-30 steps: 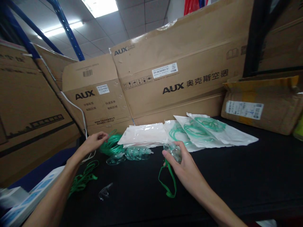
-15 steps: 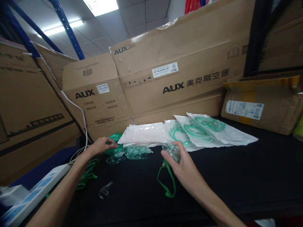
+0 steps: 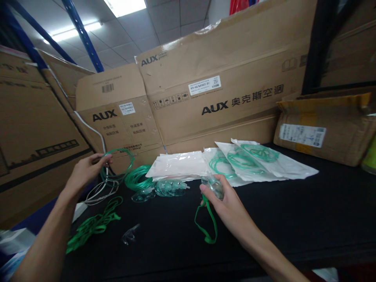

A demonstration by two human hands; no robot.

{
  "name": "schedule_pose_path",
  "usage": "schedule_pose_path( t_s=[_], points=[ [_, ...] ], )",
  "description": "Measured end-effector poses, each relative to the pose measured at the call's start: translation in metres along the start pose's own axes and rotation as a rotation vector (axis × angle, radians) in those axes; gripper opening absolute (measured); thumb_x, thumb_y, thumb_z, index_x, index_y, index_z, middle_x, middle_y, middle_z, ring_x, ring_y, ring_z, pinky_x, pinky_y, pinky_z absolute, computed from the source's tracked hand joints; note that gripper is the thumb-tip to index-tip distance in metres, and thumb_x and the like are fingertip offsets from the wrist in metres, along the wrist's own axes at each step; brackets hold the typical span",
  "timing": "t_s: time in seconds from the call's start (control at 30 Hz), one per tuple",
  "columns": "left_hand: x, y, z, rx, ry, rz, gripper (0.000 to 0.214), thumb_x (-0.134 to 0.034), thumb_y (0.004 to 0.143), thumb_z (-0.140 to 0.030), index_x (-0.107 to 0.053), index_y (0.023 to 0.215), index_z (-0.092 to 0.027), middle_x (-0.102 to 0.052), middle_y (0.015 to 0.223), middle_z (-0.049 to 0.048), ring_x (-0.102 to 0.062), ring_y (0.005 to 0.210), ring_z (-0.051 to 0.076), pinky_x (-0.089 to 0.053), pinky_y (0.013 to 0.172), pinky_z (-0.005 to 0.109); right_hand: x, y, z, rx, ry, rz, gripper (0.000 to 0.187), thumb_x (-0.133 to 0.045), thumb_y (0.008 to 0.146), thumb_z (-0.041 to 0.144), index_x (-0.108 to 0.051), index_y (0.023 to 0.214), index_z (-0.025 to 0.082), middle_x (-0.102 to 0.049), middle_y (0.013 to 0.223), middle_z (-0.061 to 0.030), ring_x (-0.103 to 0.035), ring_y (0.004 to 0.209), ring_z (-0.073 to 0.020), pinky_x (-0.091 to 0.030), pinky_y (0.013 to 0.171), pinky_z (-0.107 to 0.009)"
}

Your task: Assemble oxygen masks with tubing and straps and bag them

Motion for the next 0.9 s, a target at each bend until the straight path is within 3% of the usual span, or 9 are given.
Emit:
schedule_pose_path(
  t_s=[0.17, 0.33, 0.57, 0.77, 0.9],
  points=[
    [0.038, -0.014, -0.023, 0.005, -0.029, -0.166, 0.031, -0.061, 0.089, -0.053, -0.071, 0.088, -0.024, -0.071, 0.071, -0.0073, -0.064, 0.078, 0.018, -0.041, 0.068, 0.021, -0.003, -0.006, 0.009, -0.057, 0.059, 0.005, 0.054, -0.079, 0.075, 0.058, -0.062, 0.111, 0.021, -0.07, 0.081, -0.0007, -0.07, 0.073, -0.0217, -0.057, 0.069, -0.033],
    [0.058, -0.022, -0.054, -0.048, -0.178, -0.232, 0.034, -0.063, 0.088, -0.053, -0.071, 0.087, -0.02, -0.068, 0.073, -0.0046, -0.057, 0.071, 0.014, -0.041, 0.065, 0.02, -0.002, -0.007, 0.008, -0.092, 0.175, 0.054, 0.042, -0.081, 0.077, 0.051, -0.061, 0.101, 0.023, -0.071, 0.081, 0.0008, -0.07, 0.076, -0.0186, -0.053, 0.078, -0.03],
    [0.054, -0.043, -0.104, -0.151, -0.646, -0.188, 0.027, -0.076, 0.081, -0.042, -0.076, 0.089, -0.016, -0.061, 0.067, -0.0025, -0.051, 0.059, 0.008, -0.035, 0.049, 0.017, 0.0, -0.002, 0.008, 0.018, 0.331, 0.14, 0.03, -0.078, 0.085, 0.035, -0.054, 0.098, 0.023, -0.072, 0.093, -0.0009, -0.065, 0.073, -0.0152, -0.048, 0.074, -0.029],
    [0.045, -0.055, -0.156, -0.309, -0.763, -0.14, 0.026, -0.075, 0.085, -0.038, -0.076, 0.088, -0.013, -0.059, 0.061, -0.0024, -0.048, 0.051, 0.005, -0.031, 0.043, 0.016, 0.0, -0.009, 0.019, -0.018, 0.289, 0.195, 0.035, -0.081, 0.082, 0.036, -0.061, 0.105, 0.019, -0.064, 0.066, 0.0048, -0.059, 0.06, -0.0126, -0.042, 0.064, -0.025],
    [0.041, -0.06, -0.185, -0.384, -0.846, -0.146, 0.022, -0.073, 0.087, -0.034, -0.075, 0.085, -0.013, -0.057, 0.06, -0.0035, -0.049, 0.05, 0.005, -0.033, 0.043, 0.015, -0.009, -0.023, 0.025, -0.094, 0.201, 0.258, 0.035, -0.079, 0.082, 0.042, -0.064, 0.101, 0.016, -0.064, 0.063, 0.0027, -0.059, 0.058, -0.0136, -0.044, 0.061, -0.026]
  ],
)
Point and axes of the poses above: each hand's wrist, its own y-axis towards the middle knuckle, its own x-axis out of the back of the hand, z = x × y, the point moved 5 cm from there along y, towards the middle knuckle
